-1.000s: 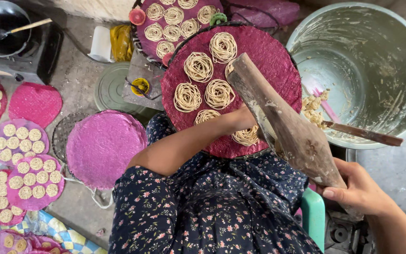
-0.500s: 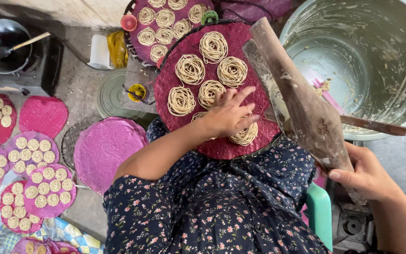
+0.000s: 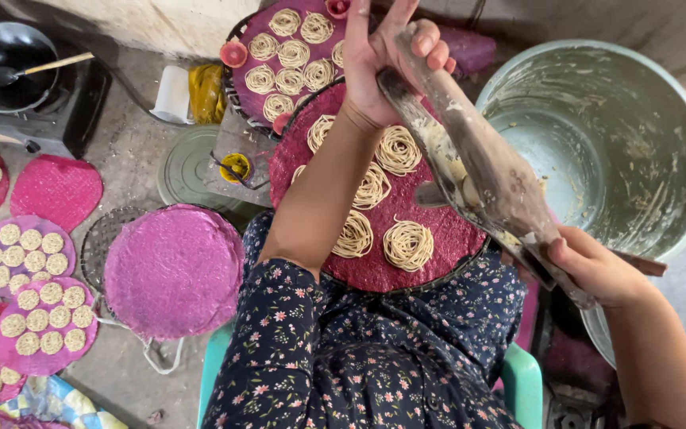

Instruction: The person scoops dough from a large basin with a spatula and loads it into a wooden hand press. They press the lever to extrude noodle strands onto round trays, cover the finished nests with a pink cloth, and stack filled trays on the floor.

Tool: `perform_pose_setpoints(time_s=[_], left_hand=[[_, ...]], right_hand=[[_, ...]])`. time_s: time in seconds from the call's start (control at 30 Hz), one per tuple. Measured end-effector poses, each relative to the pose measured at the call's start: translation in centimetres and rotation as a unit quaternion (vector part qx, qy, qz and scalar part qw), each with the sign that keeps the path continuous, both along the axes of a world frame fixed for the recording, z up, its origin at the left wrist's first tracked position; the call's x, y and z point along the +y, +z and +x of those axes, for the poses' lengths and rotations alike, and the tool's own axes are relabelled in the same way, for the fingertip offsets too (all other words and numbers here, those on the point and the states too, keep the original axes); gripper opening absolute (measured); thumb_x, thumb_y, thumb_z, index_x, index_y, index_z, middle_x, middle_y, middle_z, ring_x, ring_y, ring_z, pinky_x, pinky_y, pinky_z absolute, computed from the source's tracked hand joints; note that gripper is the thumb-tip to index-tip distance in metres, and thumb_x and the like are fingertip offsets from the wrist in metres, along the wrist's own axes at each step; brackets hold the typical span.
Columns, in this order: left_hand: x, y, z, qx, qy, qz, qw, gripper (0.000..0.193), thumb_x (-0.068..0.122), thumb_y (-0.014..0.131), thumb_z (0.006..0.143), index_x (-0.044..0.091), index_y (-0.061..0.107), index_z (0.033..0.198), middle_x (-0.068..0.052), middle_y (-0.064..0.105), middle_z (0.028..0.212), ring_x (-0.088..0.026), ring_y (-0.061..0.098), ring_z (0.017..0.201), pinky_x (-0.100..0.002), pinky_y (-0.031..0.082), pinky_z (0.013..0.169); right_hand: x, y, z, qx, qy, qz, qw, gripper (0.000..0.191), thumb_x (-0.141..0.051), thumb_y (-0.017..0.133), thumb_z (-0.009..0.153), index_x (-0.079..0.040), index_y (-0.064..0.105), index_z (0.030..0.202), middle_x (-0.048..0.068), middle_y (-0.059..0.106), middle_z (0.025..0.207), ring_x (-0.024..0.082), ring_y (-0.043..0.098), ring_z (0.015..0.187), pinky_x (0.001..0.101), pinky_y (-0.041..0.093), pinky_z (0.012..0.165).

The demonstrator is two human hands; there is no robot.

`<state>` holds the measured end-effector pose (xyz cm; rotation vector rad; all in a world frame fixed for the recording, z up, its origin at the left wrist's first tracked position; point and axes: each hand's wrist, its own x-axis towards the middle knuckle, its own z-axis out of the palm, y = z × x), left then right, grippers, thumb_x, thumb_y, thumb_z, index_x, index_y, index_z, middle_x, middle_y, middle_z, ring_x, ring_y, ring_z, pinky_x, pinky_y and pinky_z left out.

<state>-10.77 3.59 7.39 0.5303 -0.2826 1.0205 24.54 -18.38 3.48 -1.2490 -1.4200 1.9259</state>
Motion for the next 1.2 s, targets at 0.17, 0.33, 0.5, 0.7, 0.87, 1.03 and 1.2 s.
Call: perform_pose_setpoints(time_s=[0.17,0.33,0.5,0.7,0.87,1.03,1.2], left_hand=[[0.5,-3.2,-0.6,0.055,0.081,-0.071,0.993,0.076,0.071,0.027,0.105,0.021,0.033,0.162,-0.001,0.058,0.07,-0.019,0.059,0.07,-0.041,0.05,0.084],[-0.6,-4.4,-1.0,0.078,0.089,-0.116,0.986,0.079,0.072,0.026,0.101,0.022,0.029,0.162,0.003,0.057,0.061,-0.017,0.06,0.06,-0.041,0.052,0.076],[-1.4,-2.8,0.0,0.076,0.12,-0.098,0.985,0.078,0.07,0.023,0.105,0.017,0.031,0.162,0.003,0.055,0.058,-0.016,0.06,0.058,-0.037,0.052,0.074],[-1.5,0.0,-2.5,0.07,0.135,-0.09,0.984,0.08,0.072,0.024,0.102,0.019,0.031,0.161,0.003,0.05,0.057,-0.016,0.057,0.056,-0.039,0.049,0.07],[-3.3,-0.3,-1.5,0.071,0.11,-0.112,0.985,0.079,0.072,0.026,0.103,0.02,0.034,0.162,0.002,0.046,0.055,-0.017,0.053,0.055,-0.038,0.049,0.074],[-1.4,1.0,-2.6,0.053,0.135,-0.104,0.984,0.079,0.072,0.023,0.103,0.017,0.035,0.158,0.001,0.045,0.055,-0.019,0.051,0.053,-0.041,0.048,0.072],[-3.9,1.1,-4.2,0.093,0.141,-0.106,0.98,0.077,0.07,0.022,0.103,0.019,0.039,0.159,0.001,0.044,0.055,-0.019,0.051,0.052,-0.04,0.048,0.071]], right_hand=[[3.6,-2.6,-1.0,-0.103,-0.015,-0.054,0.993,0.063,-0.051,0.052,0.098,0.007,0.071,0.11,0.011,0.071,0.084,0.018,0.064,0.07,0.0332,0.052,0.059],[2.6,-1.2,-2.0,-0.123,0.011,-0.02,0.992,0.059,-0.05,0.054,0.098,0.007,0.072,0.098,0.009,0.07,0.076,0.017,0.063,0.064,0.0316,0.052,0.056],[2.3,3.7,-1.5,-0.274,-0.034,0.044,0.96,0.046,-0.04,0.064,0.09,0.003,0.072,0.102,0.009,0.073,0.075,0.015,0.062,0.068,0.0326,0.05,0.061],[0.7,5.1,-4.4,-0.289,-0.025,0.101,0.952,0.045,-0.037,0.067,0.088,0.005,0.077,0.104,0.009,0.073,0.073,0.014,0.061,0.066,0.0343,0.052,0.061],[0.2,7.6,-4.3,-0.352,-0.057,0.114,0.928,0.054,-0.036,0.072,0.083,-0.003,0.071,0.126,0.011,0.074,0.072,0.017,0.066,0.063,0.0358,0.056,0.06],[1.1,7.3,-5.5,-0.372,-0.052,0.218,0.901,0.058,-0.038,0.073,0.082,-0.004,0.07,0.128,0.01,0.073,0.066,0.014,0.069,0.063,0.0333,0.056,0.062],[-0.1,5.6,-5.9,-0.351,-0.027,0.187,0.917,0.055,-0.041,0.075,0.083,-0.004,0.073,0.123,0.011,0.07,0.067,0.015,0.066,0.061,0.0345,0.055,0.061]])
